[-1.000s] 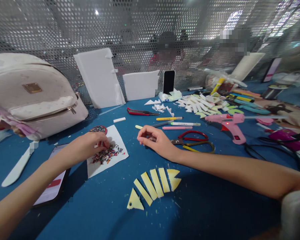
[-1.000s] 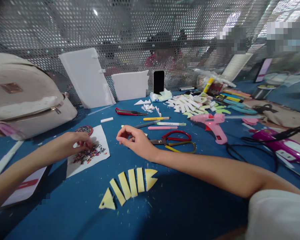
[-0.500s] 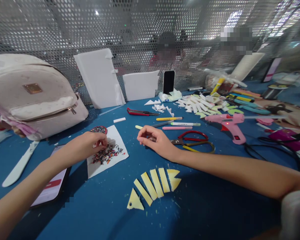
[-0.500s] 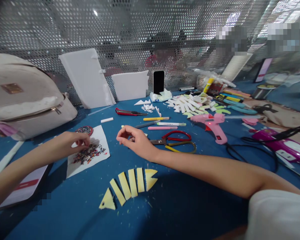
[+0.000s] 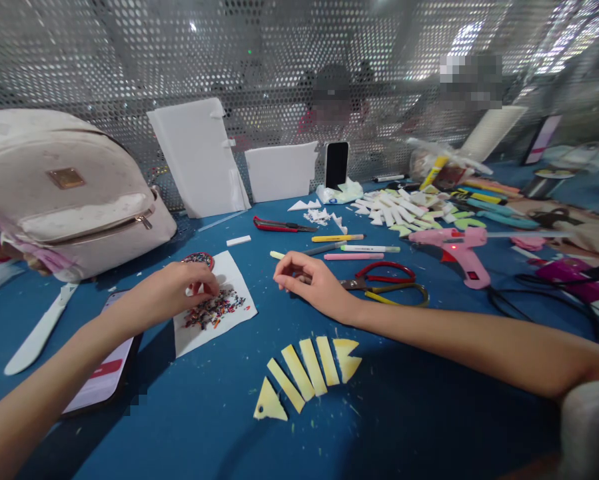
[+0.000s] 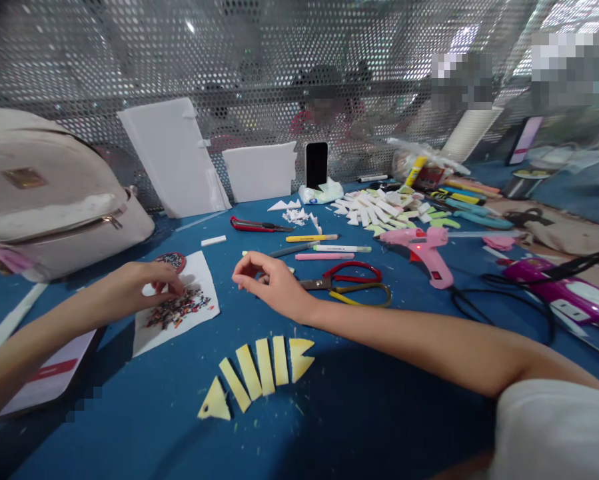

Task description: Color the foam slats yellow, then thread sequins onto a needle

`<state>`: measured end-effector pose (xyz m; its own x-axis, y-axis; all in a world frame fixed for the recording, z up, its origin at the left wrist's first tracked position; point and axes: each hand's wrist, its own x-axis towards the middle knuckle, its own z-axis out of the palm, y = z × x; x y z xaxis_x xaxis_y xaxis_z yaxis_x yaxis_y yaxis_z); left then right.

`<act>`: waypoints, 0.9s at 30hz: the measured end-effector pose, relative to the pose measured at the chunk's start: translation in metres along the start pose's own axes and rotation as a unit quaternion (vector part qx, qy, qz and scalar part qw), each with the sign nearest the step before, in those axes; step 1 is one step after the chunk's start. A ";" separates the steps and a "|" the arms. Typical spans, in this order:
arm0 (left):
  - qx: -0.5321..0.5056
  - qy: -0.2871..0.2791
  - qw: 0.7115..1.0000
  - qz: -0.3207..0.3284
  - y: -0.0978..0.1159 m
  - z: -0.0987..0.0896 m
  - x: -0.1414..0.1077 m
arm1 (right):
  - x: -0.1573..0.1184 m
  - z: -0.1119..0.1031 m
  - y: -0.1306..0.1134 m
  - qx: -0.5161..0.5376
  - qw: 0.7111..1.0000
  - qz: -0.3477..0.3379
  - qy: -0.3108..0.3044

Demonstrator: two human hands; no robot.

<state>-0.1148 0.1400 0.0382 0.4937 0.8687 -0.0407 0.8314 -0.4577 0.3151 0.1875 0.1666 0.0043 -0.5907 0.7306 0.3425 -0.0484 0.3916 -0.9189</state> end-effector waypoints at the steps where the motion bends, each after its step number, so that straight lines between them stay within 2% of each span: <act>1: -0.002 -0.004 1.000 0.000 0.001 0.000 0.000 | 0.000 0.000 0.000 -0.001 1.000 0.000 0.000; 9: -0.003 -0.014 0.999 -0.031 0.003 0.004 0.002 | 0.000 0.000 -0.001 0.000 1.000 0.002 -0.001; 19: -0.034 0.002 0.998 -0.062 0.013 0.002 0.006 | 0.000 0.000 0.001 0.001 1.000 -0.002 -0.002; 22: -0.058 0.023 0.996 -0.063 0.015 0.001 0.005 | 0.000 0.000 0.002 0.000 1.000 -0.002 -0.003; 27: -0.139 0.091 0.984 -0.069 0.025 -0.001 0.004 | 0.000 0.000 0.003 0.004 1.000 -0.007 0.002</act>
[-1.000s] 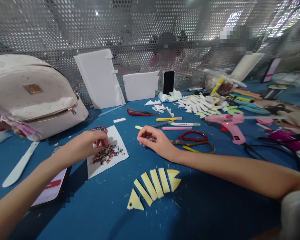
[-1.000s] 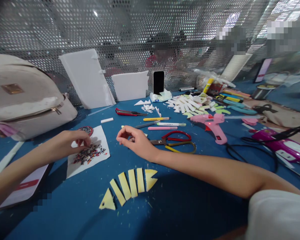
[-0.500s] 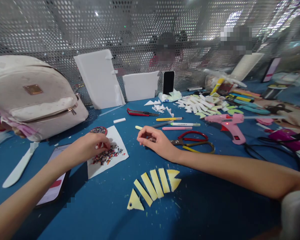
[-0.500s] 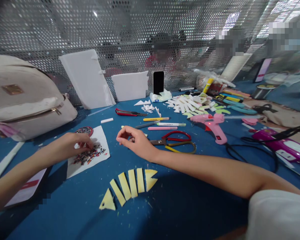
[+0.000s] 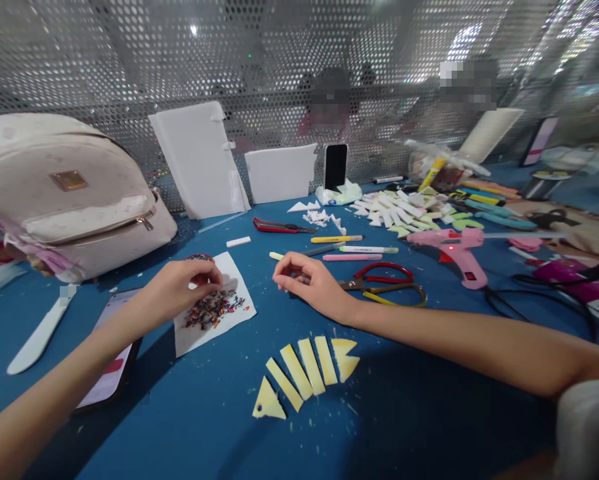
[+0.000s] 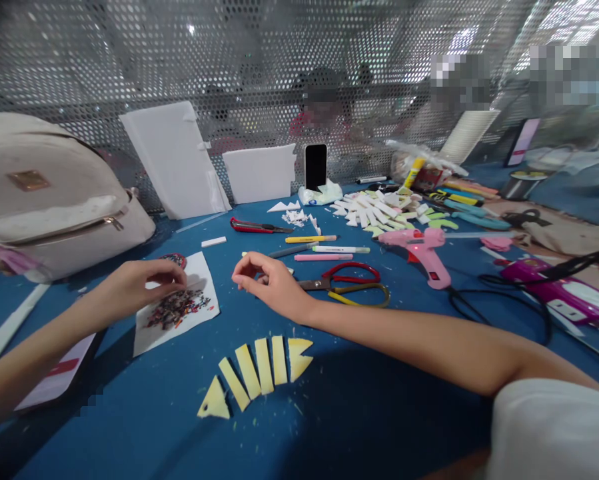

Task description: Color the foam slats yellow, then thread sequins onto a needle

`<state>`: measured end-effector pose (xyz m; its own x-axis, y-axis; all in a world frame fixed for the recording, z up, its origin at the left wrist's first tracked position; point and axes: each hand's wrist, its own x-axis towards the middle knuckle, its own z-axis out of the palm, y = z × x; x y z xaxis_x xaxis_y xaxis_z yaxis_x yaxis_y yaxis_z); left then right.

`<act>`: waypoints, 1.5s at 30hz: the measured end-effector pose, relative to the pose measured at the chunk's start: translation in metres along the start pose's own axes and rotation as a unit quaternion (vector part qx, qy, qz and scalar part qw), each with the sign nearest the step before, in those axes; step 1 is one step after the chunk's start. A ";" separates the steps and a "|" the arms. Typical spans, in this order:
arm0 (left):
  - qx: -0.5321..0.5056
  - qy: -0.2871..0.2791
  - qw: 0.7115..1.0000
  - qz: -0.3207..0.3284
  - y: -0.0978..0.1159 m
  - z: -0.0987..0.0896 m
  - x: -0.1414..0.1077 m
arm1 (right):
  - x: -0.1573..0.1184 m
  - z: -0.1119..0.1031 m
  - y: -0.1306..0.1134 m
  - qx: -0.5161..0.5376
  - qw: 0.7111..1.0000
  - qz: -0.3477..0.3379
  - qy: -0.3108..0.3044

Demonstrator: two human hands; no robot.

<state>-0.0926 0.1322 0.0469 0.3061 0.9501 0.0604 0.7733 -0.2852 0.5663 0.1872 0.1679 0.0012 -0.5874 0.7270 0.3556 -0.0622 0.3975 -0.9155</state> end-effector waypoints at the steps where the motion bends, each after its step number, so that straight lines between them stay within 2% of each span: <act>1: -0.027 0.009 1.000 -0.002 0.005 0.003 0.000 | 0.000 0.000 0.000 0.001 1.000 -0.001 0.002; 3: -0.086 0.022 0.996 -0.011 0.017 0.014 -0.002 | -0.001 0.000 -0.001 0.003 1.000 -0.004 0.006; 7: -0.194 0.047 0.979 -0.045 0.040 0.051 -0.009 | -0.002 0.001 -0.006 -0.003 0.999 -0.021 0.028; 10: -0.244 0.065 0.966 -0.061 0.050 0.074 -0.020 | -0.003 0.000 -0.008 -0.024 0.998 -0.033 0.039; 12: -0.280 0.083 0.954 -0.063 0.053 0.082 -0.026 | -0.004 -0.001 -0.009 -0.033 0.998 -0.038 0.037; 16: -0.344 0.126 0.929 -0.043 0.055 0.085 -0.036 | -0.005 -0.002 -0.009 -0.044 0.998 -0.046 0.023; 23: -0.295 0.151 0.941 -0.067 0.053 0.086 -0.043 | -0.007 -0.002 -0.008 -0.053 0.996 -0.069 0.011; 30: -0.295 0.154 0.940 -0.070 0.052 0.085 -0.044 | -0.008 0.000 -0.006 -0.047 0.996 -0.076 -0.002; 37: -0.287 0.162 0.940 -0.082 0.052 0.086 -0.043 | -0.007 0.000 -0.007 -0.064 0.993 -0.089 -0.045; 45: -0.296 0.171 0.937 -0.077 0.054 0.085 -0.044 | -0.006 0.000 -0.010 -0.037 0.992 -0.093 -0.073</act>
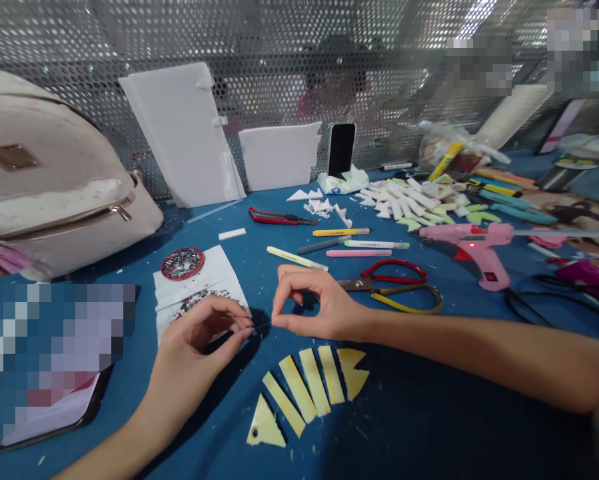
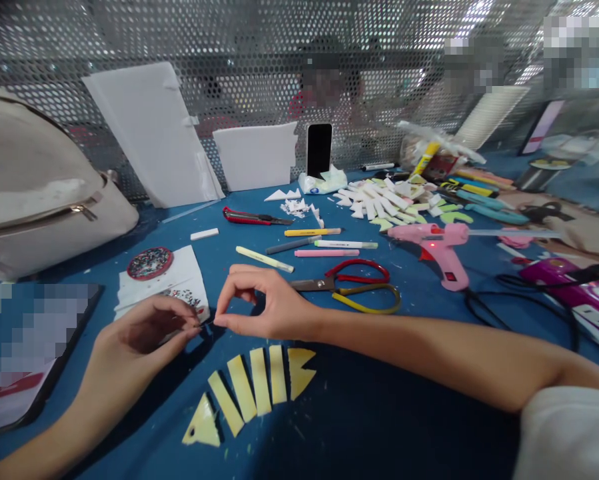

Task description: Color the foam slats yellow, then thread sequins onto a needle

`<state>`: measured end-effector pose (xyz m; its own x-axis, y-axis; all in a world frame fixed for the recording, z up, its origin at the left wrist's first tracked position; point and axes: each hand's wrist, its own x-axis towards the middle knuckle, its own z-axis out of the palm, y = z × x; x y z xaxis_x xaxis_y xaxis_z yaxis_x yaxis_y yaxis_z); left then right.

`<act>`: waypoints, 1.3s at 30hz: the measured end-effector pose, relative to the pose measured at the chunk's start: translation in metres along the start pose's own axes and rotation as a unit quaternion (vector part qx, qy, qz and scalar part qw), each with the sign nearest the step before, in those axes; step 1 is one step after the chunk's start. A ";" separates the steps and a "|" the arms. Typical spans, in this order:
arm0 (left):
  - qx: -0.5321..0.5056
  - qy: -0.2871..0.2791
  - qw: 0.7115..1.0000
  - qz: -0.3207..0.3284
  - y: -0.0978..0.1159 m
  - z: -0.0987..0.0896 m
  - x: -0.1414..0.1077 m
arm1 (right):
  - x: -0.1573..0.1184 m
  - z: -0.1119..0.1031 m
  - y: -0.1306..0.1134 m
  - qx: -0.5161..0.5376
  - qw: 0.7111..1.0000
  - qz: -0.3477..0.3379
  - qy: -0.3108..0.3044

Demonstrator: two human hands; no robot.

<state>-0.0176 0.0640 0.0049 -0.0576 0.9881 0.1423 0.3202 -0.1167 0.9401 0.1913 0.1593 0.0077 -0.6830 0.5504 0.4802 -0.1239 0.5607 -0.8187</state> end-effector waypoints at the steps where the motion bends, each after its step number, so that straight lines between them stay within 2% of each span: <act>1: -0.002 0.001 1.000 0.001 0.001 0.000 0.000 | 0.000 0.000 0.000 0.003 1.000 0.000 -0.002; 20: -0.021 -0.003 1.000 0.006 -0.001 0.001 0.000 | 0.000 0.000 0.001 -0.005 1.000 0.003 -0.016; 39: -0.006 0.016 0.999 0.046 -0.001 0.000 -0.003 | 0.001 0.000 -0.001 -0.022 1.000 -0.005 -0.020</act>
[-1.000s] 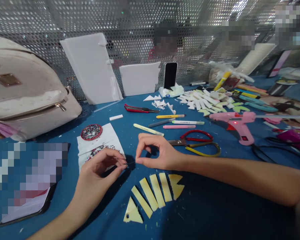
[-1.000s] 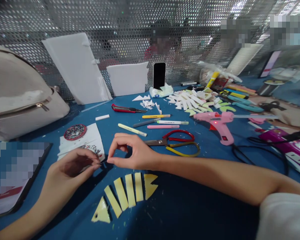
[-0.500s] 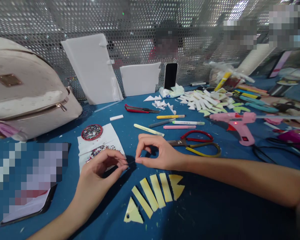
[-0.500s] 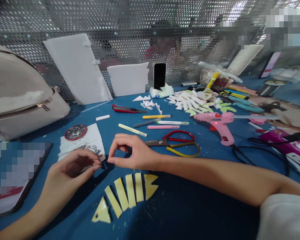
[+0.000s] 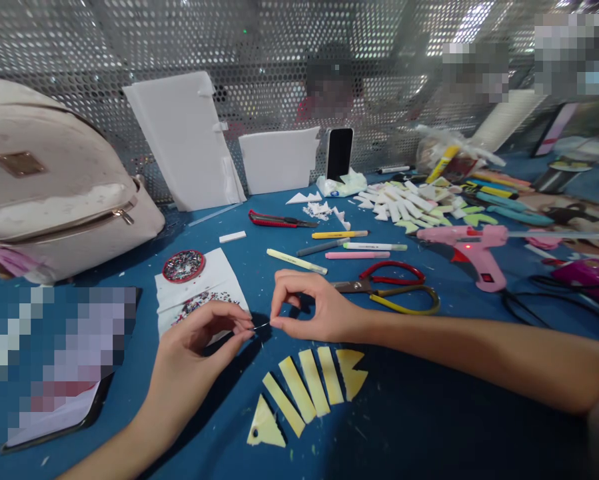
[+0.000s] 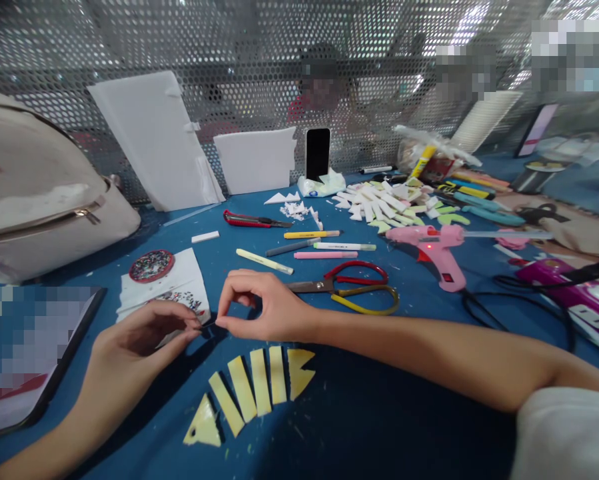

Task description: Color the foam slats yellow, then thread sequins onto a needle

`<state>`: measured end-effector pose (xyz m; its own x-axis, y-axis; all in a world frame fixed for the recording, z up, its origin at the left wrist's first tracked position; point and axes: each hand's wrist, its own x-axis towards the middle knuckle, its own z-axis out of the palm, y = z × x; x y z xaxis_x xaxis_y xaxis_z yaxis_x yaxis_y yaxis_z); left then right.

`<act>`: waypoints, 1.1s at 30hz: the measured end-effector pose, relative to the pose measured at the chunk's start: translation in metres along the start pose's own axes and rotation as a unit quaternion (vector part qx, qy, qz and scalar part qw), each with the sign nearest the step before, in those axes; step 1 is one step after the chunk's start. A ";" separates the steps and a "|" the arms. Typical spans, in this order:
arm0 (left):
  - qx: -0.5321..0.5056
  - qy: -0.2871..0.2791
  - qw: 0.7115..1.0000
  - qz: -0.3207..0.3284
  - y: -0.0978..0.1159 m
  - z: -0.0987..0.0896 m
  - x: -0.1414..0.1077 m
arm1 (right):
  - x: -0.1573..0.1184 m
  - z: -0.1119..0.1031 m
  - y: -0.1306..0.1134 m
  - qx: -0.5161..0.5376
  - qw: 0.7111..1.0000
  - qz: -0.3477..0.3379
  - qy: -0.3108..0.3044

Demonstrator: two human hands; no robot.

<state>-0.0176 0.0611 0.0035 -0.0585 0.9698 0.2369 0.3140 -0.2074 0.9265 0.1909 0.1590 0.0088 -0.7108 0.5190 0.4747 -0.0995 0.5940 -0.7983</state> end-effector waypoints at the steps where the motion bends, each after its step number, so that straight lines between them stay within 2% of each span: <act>1: 0.000 -0.001 1.000 0.000 0.000 0.000 0.000 | 0.000 0.000 0.000 -0.002 1.000 -0.002 0.000; 33: -0.005 0.008 1.000 -0.006 0.005 0.000 0.001 | -0.001 0.001 0.000 -0.012 1.000 -0.023 -0.011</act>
<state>-0.0160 0.0610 0.0078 -0.0770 0.9700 0.2304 0.3043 -0.1972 0.9319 0.1904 0.1581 0.0076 -0.7205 0.4783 0.5021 -0.1152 0.6315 -0.7668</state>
